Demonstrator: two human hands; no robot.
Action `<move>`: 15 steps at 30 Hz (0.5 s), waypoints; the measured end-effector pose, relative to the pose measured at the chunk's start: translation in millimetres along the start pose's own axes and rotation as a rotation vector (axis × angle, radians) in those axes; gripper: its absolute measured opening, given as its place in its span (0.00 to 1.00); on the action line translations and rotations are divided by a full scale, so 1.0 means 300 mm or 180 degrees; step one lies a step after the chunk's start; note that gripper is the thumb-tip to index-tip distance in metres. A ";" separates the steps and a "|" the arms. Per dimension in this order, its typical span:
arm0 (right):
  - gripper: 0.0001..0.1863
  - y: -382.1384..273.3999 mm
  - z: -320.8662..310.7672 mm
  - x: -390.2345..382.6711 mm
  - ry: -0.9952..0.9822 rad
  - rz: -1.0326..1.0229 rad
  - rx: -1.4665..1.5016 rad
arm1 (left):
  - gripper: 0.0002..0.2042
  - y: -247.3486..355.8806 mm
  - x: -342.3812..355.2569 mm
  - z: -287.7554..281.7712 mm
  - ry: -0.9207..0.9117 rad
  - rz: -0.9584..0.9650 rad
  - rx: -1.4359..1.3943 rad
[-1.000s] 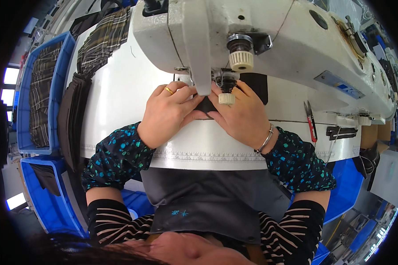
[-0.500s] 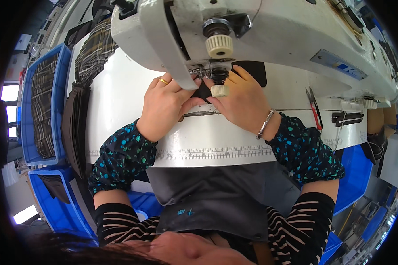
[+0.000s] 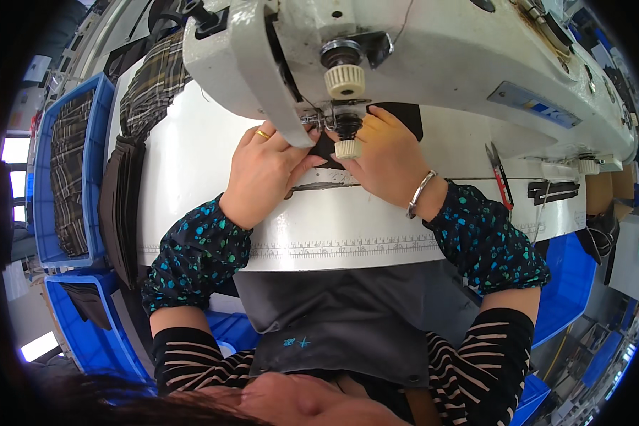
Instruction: The person operates an industrial sewing machine to attach a zipper to a dark fabric panel. They guide the fabric under the presser foot, aligning the zipper teeth with the needle, and sew along the length of the zipper. The person handles the fabric with both hands to maintain alignment and occasionally pauses to adjust the material before continuing the stitching process.
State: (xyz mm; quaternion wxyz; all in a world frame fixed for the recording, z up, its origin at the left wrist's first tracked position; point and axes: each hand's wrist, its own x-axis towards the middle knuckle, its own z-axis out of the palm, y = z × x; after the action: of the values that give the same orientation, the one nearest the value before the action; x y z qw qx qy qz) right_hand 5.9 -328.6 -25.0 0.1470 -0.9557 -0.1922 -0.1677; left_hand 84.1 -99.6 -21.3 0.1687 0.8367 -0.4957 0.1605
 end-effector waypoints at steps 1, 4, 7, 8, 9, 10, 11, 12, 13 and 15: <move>0.12 0.019 0.002 -0.005 0.0028 0.0093 -0.0043 | 0.19 0.001 0.001 0.001 -0.0003 -0.0003 -0.0008; 0.08 0.059 0.005 -0.003 0.0112 0.0204 -0.0095 | 0.18 0.003 0.002 -0.001 -0.0004 -0.0013 -0.0046; 0.07 0.054 -0.016 0.004 -0.0100 0.0199 -0.0319 | 0.17 0.001 -0.005 0.011 0.0048 0.0011 -0.0049; 0.07 0.041 -0.039 0.002 -0.0061 0.0102 -0.0389 | 0.17 0.001 -0.007 0.015 0.0071 0.0022 -0.0040; 0.07 0.031 -0.063 -0.006 -0.0023 0.0017 -0.0472 | 0.18 0.003 -0.007 0.023 0.0064 0.0020 -0.0054; 0.07 0.012 -0.106 -0.014 0.0187 -0.0212 -0.0470 | 0.18 0.002 -0.016 0.017 0.0046 -0.0031 -0.0014; 0.07 -0.003 -0.157 -0.030 0.0401 -0.0445 -0.0454 | 0.18 0.000 -0.027 0.010 0.0025 -0.0089 0.0032; 0.09 0.010 -0.251 -0.086 0.0649 -0.0567 -0.0740 | 0.17 0.004 -0.028 0.006 0.0071 -0.0111 0.0010; 0.12 0.053 -0.365 -0.135 0.0881 -0.0686 -0.1073 | 0.17 0.008 -0.029 -0.004 0.0104 -0.0158 0.0024; 0.14 0.215 -0.624 -0.257 0.2041 0.0247 -0.1452 | 0.16 0.015 -0.016 0.014 0.0159 -0.0132 -0.0126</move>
State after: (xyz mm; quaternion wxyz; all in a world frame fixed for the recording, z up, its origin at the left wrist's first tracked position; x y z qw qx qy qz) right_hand -83.7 -474.8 100.7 -0.0103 -0.8695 -0.0581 -0.4904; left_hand 78.3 -99.7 -26.7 0.2008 0.8390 -0.4770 0.1679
